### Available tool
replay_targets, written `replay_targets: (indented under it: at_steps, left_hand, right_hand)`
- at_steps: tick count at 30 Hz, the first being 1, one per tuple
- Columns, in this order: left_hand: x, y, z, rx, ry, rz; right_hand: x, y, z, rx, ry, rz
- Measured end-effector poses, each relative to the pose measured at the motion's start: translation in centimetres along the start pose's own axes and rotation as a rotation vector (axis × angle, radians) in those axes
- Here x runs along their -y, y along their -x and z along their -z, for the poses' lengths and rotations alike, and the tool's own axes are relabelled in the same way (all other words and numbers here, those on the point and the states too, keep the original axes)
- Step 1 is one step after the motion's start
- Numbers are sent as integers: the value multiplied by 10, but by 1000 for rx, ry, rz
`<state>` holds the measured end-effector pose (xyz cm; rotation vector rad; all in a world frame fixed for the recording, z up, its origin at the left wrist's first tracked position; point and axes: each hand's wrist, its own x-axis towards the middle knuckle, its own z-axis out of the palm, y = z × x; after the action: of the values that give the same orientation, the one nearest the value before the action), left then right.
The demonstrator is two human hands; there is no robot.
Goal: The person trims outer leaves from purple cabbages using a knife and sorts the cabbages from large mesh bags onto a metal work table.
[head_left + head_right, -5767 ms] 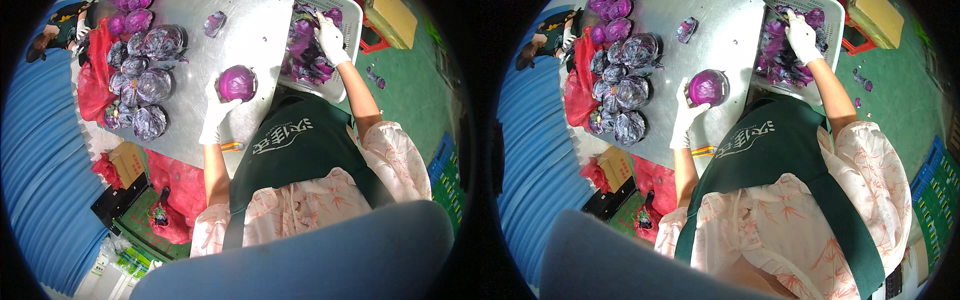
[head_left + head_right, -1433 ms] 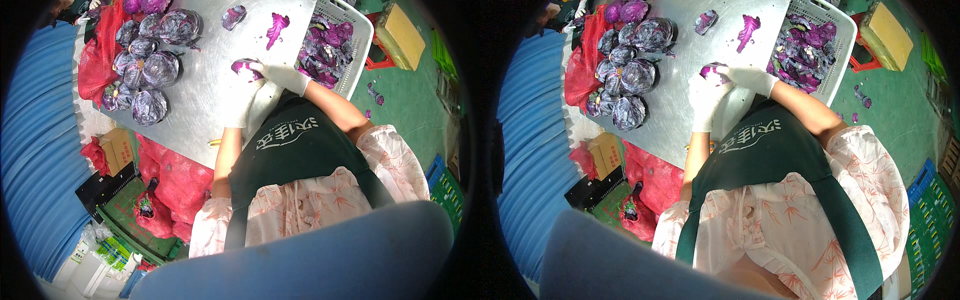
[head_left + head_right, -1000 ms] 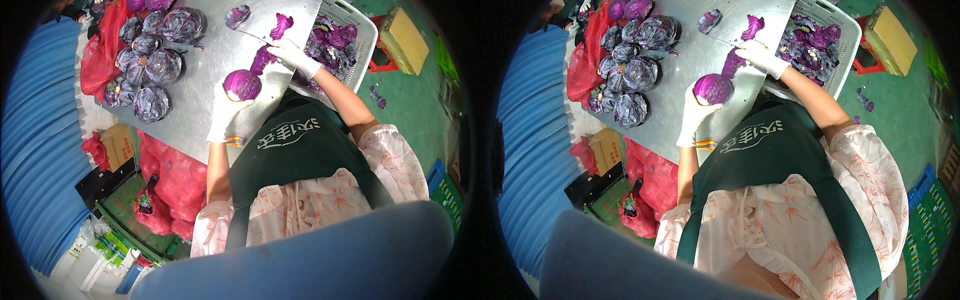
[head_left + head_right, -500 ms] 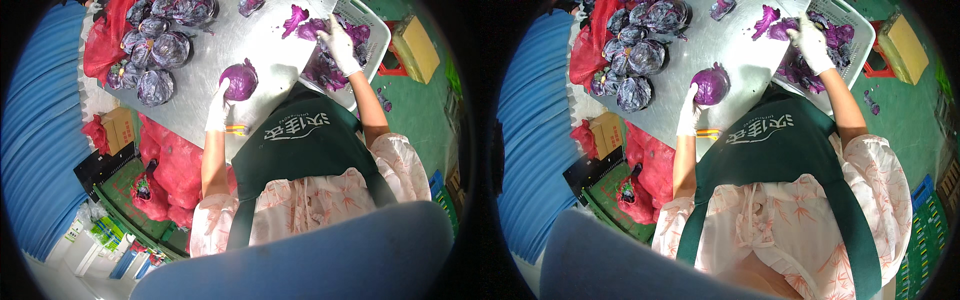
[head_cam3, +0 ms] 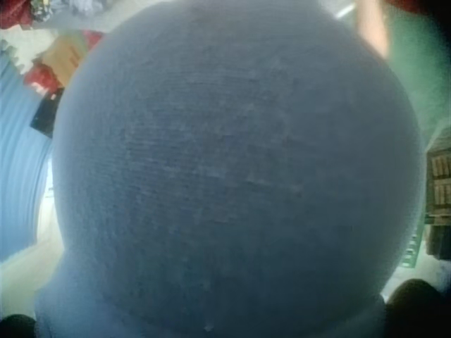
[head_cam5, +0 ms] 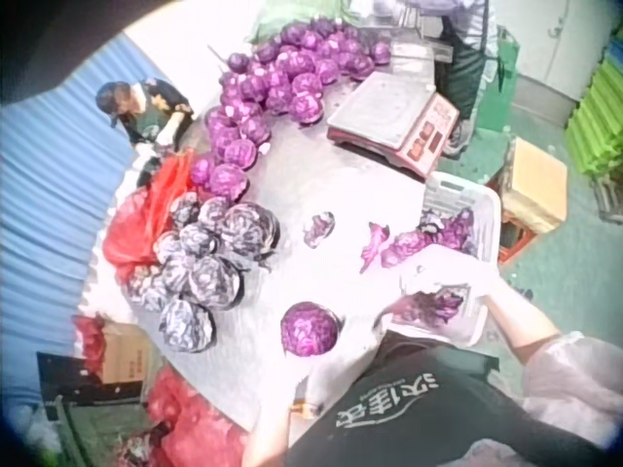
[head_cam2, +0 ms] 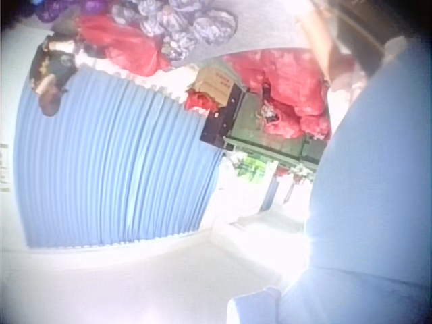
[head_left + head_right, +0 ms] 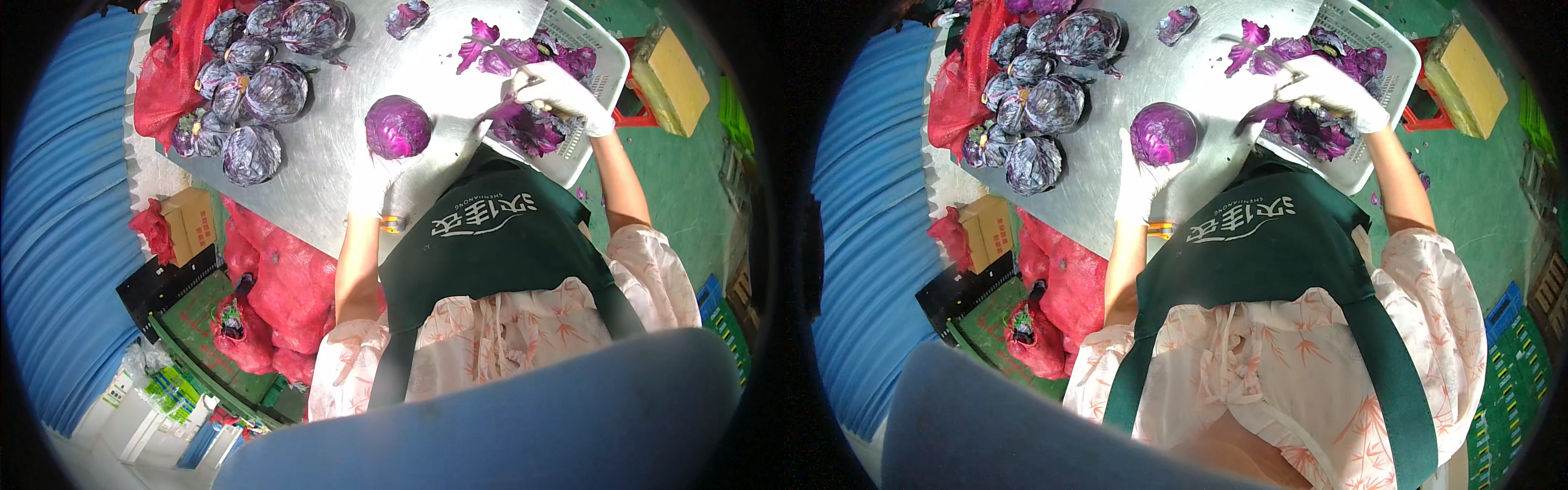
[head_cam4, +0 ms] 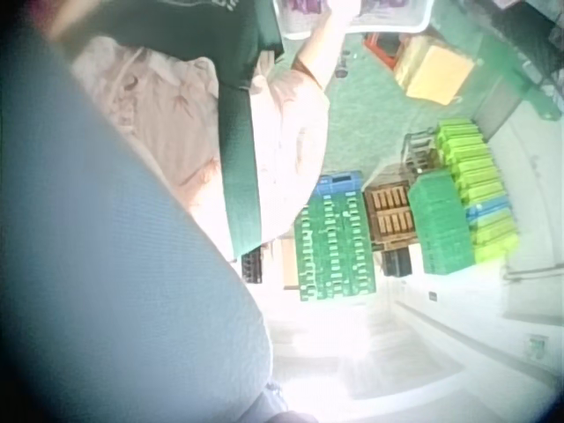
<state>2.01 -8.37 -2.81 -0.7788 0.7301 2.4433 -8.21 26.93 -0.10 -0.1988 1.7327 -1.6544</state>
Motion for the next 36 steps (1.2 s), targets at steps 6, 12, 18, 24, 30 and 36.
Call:
replay_targets:
  at_steps: [6,12,18,24,30,36]
  left_hand:
    - [19,-5,-4,-157,249,105]
    - [22,-11,-3,10,-516,-108]
    - [6,-1,-45,-171,-1752,-814]
    - [-14,-5,-66,-293,-1546,-586]
    - [-13,-11,-79,-415,-1584,-561]
    - [-1,-40,-63,-747,-1777,-512]
  right_hand:
    - [-28,-21,-9,-588,790,275]
    - [-2,-63,-123,-68,193,117]
    - [-16,-89,-110,-148,758,699]
    - [-9,-67,-129,-337,924,469]
    - [-42,-78,-148,-292,1372,442]
    - [-44,-100,-151,-394,1157,409]
